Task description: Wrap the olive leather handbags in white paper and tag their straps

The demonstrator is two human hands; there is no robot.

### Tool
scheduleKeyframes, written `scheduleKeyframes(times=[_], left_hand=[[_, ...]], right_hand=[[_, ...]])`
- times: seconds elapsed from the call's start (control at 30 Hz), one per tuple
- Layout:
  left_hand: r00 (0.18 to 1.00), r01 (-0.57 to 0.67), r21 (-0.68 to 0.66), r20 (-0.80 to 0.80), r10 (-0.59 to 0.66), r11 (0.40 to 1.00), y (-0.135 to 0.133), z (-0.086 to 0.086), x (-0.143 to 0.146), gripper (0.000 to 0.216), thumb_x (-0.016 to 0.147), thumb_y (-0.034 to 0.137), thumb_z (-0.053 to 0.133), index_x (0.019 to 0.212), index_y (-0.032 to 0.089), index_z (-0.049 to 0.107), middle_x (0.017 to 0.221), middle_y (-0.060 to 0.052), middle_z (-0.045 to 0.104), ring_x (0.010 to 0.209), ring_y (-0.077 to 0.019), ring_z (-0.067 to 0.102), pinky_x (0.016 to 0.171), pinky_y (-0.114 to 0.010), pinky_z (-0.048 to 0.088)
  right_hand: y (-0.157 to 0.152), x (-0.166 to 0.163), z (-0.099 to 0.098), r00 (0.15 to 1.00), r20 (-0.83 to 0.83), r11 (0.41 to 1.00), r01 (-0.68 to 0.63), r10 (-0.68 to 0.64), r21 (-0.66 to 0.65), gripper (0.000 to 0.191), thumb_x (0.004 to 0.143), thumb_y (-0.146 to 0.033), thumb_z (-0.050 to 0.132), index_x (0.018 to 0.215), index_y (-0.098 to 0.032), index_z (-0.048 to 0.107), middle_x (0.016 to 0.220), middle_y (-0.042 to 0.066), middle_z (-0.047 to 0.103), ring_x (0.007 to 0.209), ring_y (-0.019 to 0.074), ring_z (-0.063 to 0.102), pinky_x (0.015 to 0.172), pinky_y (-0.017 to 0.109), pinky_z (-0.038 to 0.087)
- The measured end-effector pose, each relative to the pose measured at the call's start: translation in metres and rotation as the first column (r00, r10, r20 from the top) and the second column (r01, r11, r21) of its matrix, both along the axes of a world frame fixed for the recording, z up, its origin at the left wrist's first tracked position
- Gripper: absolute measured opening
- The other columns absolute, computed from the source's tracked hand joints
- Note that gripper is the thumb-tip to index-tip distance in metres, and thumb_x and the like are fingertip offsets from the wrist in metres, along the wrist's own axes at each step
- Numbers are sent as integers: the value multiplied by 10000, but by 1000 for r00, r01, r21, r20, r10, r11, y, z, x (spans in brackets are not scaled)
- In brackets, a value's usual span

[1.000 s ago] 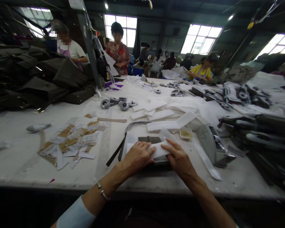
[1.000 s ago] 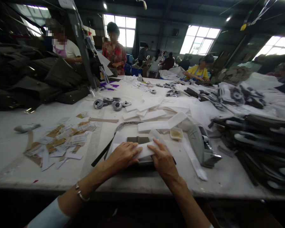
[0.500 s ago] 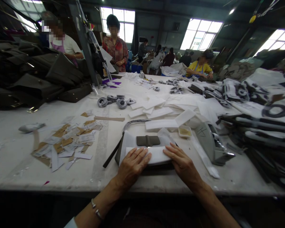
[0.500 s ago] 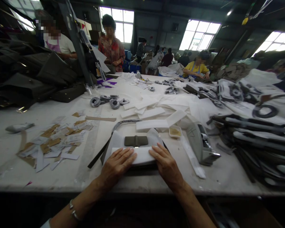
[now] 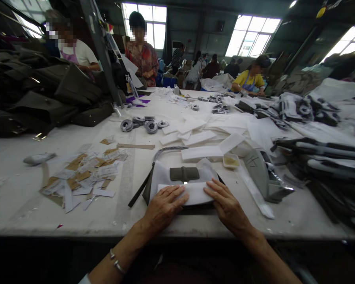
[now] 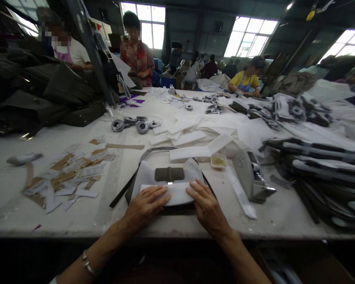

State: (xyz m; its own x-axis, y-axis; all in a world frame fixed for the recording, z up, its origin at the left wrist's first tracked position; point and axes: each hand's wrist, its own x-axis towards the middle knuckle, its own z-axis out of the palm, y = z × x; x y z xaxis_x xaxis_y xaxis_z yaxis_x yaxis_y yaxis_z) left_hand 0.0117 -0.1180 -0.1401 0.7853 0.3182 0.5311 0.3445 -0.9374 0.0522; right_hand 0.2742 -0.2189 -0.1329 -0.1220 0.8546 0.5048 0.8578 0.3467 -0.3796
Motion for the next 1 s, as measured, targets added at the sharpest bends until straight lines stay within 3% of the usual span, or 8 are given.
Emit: scheduleKeyframes(times=[0.13, 0.3, 0.4, 0.53, 0.77, 0.87, 1.0], left_hand=[[999, -12, -63, -44, 9, 998, -3, 8, 2, 313, 965, 210, 472, 1256, 254, 577, 1349, -56, 596, 1241, -222, 549, 1035, -398, 458], [981, -75, -173, -187, 42, 982, -9, 26, 16, 368, 893, 262, 607, 1256, 242, 550, 1291, -84, 604, 1144, -260, 582, 972, -430, 475], [966, -140, -130, -233, 107, 981, -13, 25, 26, 441, 891, 283, 619, 1316, 269, 504, 1220, -84, 614, 1090, -269, 587, 930, -440, 479], [969, -175, -122, -197, 149, 977, -14, 22, 31, 359, 923, 258, 564, 1281, 272, 543, 1135, -79, 627, 1036, -253, 595, 887, -419, 485], [977, -173, -422, -191, 100, 890, 6, 38, 23, 268, 935, 281, 561, 1180, 362, 632, 1060, 7, 631, 933, -162, 624, 801, -289, 502], [981, -189, -458, -128, 146, 868, 6, 28, 23, 290, 919, 228, 570, 1161, 366, 649, 1102, 12, 630, 964, -152, 624, 832, -276, 507], [973, -232, -222, -55, 225, 947, -10, 2, 26, 380, 910, 121, 496, 1224, 297, 617, 1218, -56, 630, 1134, -231, 584, 986, -433, 471]], right_hand=[[-3, -3, -3, 998, -57, 1000, 12, -11, 25, 491, 888, -27, 404, 1279, -246, 604, 1360, 65, 574, 1386, 256, 393, 1106, 520, 436], [-5, 0, 2, 1000, -14, 994, -10, 9, -112, 472, 893, -72, 433, 1308, -233, 589, 1396, 73, 551, 1395, 257, 380, 1117, 519, 415], [-5, 3, 8, 999, 28, 981, -23, 29, -194, 428, 913, -198, 540, 1339, -230, 566, 1423, 89, 527, 1393, 283, 380, 1112, 525, 415], [0, 3, 10, 998, 59, 981, 15, -4, -191, 345, 947, -280, 548, 1284, -242, 614, 1367, 88, 581, 1334, 277, 463, 1088, 513, 447], [6, -4, 12, 991, 122, 980, 70, -48, -186, 323, 980, -291, 495, 1279, -270, 617, 1333, 73, 607, 1263, 254, 535, 1067, 477, 472], [6, -10, 11, 981, 176, 981, 105, -76, -161, 331, 974, -258, 488, 1278, -266, 616, 1334, 85, 602, 1251, 265, 542, 1052, 478, 481], [4, -14, 8, 959, 266, 980, 137, -95, -144, 344, 949, -225, 511, 1276, -244, 617, 1332, 113, 601, 1247, 292, 541, 1021, 484, 497]])
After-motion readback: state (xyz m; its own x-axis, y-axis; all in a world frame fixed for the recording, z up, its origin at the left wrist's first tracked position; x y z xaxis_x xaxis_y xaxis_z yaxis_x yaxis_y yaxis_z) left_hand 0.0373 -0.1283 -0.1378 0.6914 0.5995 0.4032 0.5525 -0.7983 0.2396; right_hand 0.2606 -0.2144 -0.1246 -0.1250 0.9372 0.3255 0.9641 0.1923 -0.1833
